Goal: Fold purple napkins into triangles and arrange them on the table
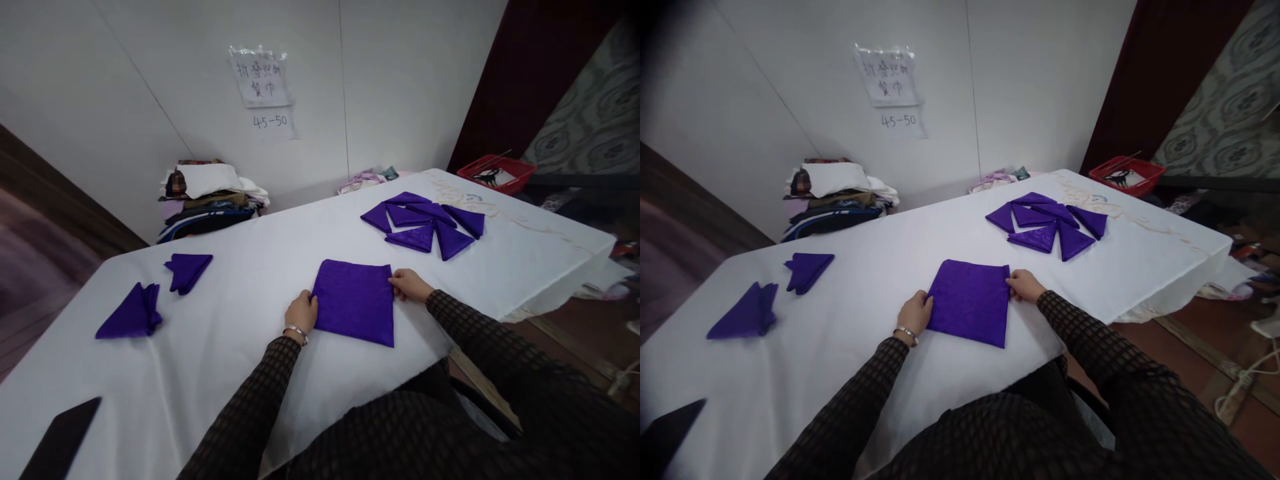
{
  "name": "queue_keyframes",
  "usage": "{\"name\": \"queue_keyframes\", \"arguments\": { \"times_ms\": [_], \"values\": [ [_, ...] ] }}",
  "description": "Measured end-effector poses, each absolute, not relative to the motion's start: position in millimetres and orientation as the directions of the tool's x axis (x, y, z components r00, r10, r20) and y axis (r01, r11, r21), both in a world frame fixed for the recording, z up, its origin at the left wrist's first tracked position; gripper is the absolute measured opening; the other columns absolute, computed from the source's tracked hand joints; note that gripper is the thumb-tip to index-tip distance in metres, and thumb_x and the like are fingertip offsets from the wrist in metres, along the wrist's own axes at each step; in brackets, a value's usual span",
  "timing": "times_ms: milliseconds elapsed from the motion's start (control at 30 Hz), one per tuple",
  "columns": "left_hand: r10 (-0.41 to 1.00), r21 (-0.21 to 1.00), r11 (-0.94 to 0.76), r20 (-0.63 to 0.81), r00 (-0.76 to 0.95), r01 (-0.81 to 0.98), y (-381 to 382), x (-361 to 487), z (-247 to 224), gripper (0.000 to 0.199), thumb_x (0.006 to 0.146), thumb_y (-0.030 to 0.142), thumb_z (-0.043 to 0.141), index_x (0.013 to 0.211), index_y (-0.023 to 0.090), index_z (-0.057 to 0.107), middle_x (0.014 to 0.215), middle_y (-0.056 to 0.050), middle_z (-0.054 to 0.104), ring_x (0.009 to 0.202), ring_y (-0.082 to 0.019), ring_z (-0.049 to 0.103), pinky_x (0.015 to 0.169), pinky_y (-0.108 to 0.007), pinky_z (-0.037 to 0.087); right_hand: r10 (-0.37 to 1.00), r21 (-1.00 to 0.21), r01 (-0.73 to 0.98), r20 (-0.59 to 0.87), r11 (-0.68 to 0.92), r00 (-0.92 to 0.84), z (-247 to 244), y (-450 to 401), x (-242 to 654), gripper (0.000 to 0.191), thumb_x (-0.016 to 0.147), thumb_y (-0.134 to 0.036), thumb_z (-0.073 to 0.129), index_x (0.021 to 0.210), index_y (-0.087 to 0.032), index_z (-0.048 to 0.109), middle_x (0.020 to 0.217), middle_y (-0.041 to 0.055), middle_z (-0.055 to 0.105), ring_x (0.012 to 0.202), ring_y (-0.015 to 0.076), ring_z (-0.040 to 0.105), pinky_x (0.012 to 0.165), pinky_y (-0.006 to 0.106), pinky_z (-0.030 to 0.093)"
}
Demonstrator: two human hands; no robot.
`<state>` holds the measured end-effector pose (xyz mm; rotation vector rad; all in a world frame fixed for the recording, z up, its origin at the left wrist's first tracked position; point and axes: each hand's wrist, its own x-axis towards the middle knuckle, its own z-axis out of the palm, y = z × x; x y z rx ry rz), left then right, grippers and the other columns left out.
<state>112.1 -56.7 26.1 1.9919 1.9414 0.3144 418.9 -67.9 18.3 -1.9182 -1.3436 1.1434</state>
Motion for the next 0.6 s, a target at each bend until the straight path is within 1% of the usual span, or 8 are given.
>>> {"name": "queue_keyframes", "arguments": {
  "times_ms": [133,233,300,400,433,500,567,600],
  "values": [
    [0.995,0.285,-0.015,-0.09,0.043,0.958,-61,116,30,0.024,0.088,0.034,0.037,0.097,0.021,0.055,0.084,-0.01,0.068,0.08,-0.025,0.064,0.062,-0.031,0.04,0.947,-0.722,0.616,-0.285,-0.315,0.15,15,-66,421,0.016,0.083,-0.023,0.052,0.068,-0.017,0.052,0.048,-0.0034,0.056,0.033,0.0078,0.047,0.037,0.019,0.03],
    [0.994,0.241,-0.029,-0.092,0.052,0.97,-62,117,30,0.026,0.089,0.034,0.036,0.1,0.02,0.055,0.084,-0.012,0.068,0.079,-0.026,0.064,0.062,-0.031,0.041,0.96,-0.651,0.709,-0.234,-0.272,0.153,15,-67,420,0.015,0.083,-0.026,0.052,0.072,-0.017,0.054,0.049,-0.0025,0.056,0.037,0.009,0.048,0.042,0.021,0.03],
    [0.994,0.216,-0.04,-0.092,0.061,0.976,-63,117,30,0.027,0.089,0.034,0.035,0.101,0.019,0.054,0.083,-0.013,0.068,0.079,-0.027,0.065,0.062,-0.032,0.041,0.971,-0.596,0.768,-0.182,-0.234,0.155,17,-68,419,0.015,0.082,-0.028,0.054,0.071,-0.017,0.055,0.054,-0.0005,0.057,0.047,0.0108,0.052,0.048,0.022,0.031],
    [0.994,0.185,-0.054,-0.082,0.07,0.981,-64,115,28,0.028,0.09,0.034,0.036,0.104,0.018,0.053,0.082,-0.011,0.067,0.077,-0.026,0.065,0.063,-0.033,0.043,0.983,-0.516,0.836,-0.109,-0.186,0.151,20,-70,418,0.016,0.081,-0.03,0.058,0.071,-0.017,0.057,0.066,0.0029,0.061,0.065,0.0142,0.055,0.057,0.023,0.031],
    [0.995,0.18,-0.067,-0.056,0.078,0.981,-65,115,28,0.029,0.089,0.033,0.037,0.107,0.017,0.052,0.085,-0.011,0.067,0.078,-0.026,0.064,0.065,-0.034,0.044,0.984,-0.493,0.852,-0.098,-0.177,0.148,21,-70,417,0.016,0.081,-0.031,0.058,0.072,-0.018,0.057,0.069,0.0036,0.062,0.069,0.015,0.056,0.058,0.023,0.031],
    [0.992,0.166,-0.124,0.058,0.116,0.978,-68,114,29,0.033,0.089,0.032,0.04,0.115,0.016,0.05,0.097,-0.013,0.065,0.087,-0.026,0.062,0.073,-0.037,0.045,0.986,-0.456,0.874,-0.09,-0.168,0.143,22,-71,417,0.017,0.083,-0.032,0.057,0.074,-0.018,0.059,0.072,0.0043,0.063,0.072,0.0159,0.056,0.06,0.023,0.03],
    [0.954,0.148,-0.246,0.211,0.213,0.958,-74,117,30,0.039,0.088,0.031,0.042,0.122,0.014,0.047,0.115,-0.015,0.059,0.104,-0.026,0.056,0.086,-0.04,0.043,0.986,-0.427,0.889,-0.089,-0.166,0.141,23,-72,417,0.018,0.084,-0.034,0.055,0.076,-0.018,0.059,0.075,0.0052,0.064,0.073,0.0168,0.056,0.06,0.024,0.03],
    [0.919,0.137,-0.332,0.268,0.288,0.933,-77,119,30,0.041,0.088,0.032,0.042,0.125,0.014,0.046,0.123,-0.015,0.055,0.113,-0.027,0.051,0.093,-0.042,0.039,0.986,-0.407,0.898,-0.087,-0.166,0.142,24,-72,418,0.019,0.084,-0.036,0.055,0.077,-0.018,0.059,0.077,0.0056,0.064,0.073,0.0173,0.056,0.059,0.024,0.03]
  ]
}}
